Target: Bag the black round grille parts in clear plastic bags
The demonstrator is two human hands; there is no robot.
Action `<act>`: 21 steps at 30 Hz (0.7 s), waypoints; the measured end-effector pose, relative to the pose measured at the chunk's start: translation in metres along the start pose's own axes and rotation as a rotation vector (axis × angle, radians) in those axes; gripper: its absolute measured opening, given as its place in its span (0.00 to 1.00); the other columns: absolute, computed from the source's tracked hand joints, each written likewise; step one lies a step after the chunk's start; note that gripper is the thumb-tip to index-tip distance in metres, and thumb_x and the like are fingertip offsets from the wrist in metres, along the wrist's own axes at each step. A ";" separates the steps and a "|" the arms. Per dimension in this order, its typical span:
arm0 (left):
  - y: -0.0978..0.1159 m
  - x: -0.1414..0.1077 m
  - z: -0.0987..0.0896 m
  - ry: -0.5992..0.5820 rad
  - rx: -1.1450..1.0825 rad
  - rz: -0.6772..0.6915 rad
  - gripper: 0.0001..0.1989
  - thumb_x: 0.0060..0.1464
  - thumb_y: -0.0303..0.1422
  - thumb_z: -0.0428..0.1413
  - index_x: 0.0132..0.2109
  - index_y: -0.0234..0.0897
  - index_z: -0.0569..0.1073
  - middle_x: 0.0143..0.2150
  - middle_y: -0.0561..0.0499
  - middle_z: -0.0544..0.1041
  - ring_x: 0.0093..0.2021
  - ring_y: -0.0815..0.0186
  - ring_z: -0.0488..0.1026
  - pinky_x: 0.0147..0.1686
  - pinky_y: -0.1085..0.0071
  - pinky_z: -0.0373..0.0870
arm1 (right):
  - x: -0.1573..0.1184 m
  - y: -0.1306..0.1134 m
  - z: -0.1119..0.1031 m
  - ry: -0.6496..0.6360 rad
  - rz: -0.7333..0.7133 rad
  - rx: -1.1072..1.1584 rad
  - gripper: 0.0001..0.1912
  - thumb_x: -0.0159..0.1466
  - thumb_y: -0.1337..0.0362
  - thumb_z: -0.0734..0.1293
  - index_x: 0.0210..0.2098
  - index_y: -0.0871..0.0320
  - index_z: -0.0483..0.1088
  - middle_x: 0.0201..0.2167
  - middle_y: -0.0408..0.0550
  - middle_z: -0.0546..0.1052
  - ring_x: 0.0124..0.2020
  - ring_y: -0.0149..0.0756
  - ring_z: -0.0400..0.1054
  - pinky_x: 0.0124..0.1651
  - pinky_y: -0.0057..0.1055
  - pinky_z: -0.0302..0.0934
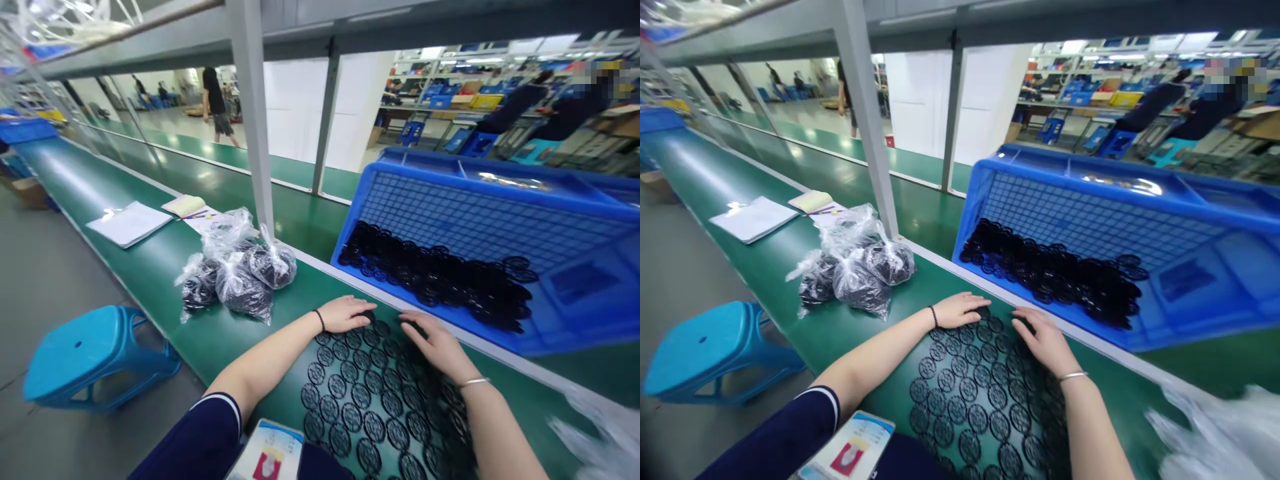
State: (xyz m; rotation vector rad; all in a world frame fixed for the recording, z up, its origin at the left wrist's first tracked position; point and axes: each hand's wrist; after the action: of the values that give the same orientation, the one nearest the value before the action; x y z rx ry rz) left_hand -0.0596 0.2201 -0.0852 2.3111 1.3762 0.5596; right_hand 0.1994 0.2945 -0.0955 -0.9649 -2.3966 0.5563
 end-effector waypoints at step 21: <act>-0.027 0.004 0.022 0.181 -0.489 -0.029 0.43 0.62 0.55 0.22 0.58 0.33 0.69 0.59 0.39 0.72 0.61 0.57 0.68 0.59 0.57 0.67 | -0.122 0.011 -0.040 0.278 0.487 0.357 0.32 0.66 0.37 0.53 0.52 0.53 0.71 0.55 0.51 0.74 0.57 0.43 0.67 0.61 0.45 0.61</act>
State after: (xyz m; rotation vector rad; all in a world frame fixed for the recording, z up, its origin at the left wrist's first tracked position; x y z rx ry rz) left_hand -0.0666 0.2329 -0.1173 1.8798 1.1816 0.9920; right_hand 0.3049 0.2215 -0.1052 -1.3599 -1.7396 0.9189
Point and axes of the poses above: each hand's wrist, its own x-axis towards the middle knuckle, its own z-axis out of the palm, y = z × x
